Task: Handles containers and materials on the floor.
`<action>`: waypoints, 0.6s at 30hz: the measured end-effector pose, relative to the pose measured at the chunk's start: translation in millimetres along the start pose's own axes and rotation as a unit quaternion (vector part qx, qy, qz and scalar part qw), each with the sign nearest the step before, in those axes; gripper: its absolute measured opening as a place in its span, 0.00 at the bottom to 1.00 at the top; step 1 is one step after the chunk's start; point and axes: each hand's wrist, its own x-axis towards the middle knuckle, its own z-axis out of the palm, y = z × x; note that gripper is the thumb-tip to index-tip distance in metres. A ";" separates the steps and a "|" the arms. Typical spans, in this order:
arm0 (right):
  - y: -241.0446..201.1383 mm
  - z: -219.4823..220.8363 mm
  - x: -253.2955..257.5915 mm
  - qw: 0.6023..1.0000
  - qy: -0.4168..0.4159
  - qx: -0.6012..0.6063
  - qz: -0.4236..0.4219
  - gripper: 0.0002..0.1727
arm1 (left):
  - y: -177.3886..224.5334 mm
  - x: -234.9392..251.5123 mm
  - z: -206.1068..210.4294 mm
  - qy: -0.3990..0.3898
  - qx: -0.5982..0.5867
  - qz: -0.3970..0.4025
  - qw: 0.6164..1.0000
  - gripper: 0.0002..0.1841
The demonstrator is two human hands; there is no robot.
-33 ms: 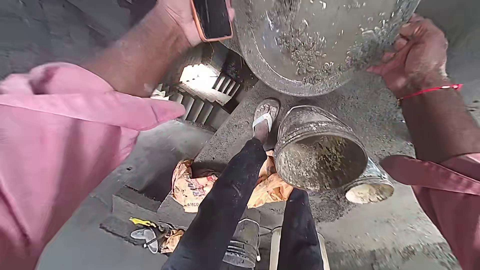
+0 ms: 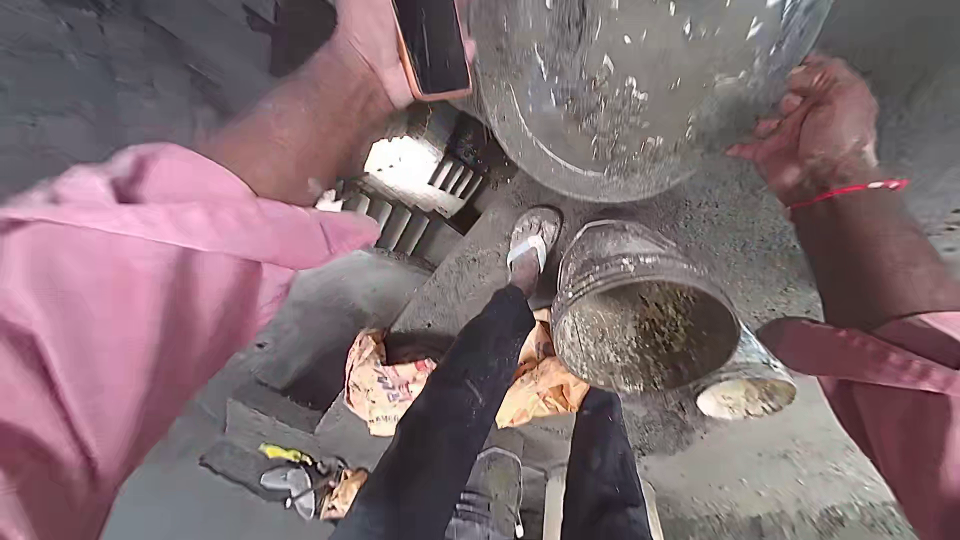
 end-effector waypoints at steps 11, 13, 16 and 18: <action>66.7 2.9 56.5 0.994 0.049 0.034 0.092 0.34 | -63.5 115.8 -35.0 -0.091 0.032 0.018 0.995 0.32; 76.0 0.4 60.8 0.994 0.042 0.030 0.101 0.35 | -71.8 118.3 -37.8 -0.097 0.039 0.010 0.994 0.31; 86.2 -5.4 69.5 0.994 0.024 0.022 0.107 0.35 | -80.0 123.2 -41.3 -0.100 0.054 0.006 0.994 0.32; 90.8 -9.4 74.5 0.994 0.015 0.017 0.103 0.33 | -83.6 125.3 -44.2 -0.096 0.050 0.006 0.994 0.32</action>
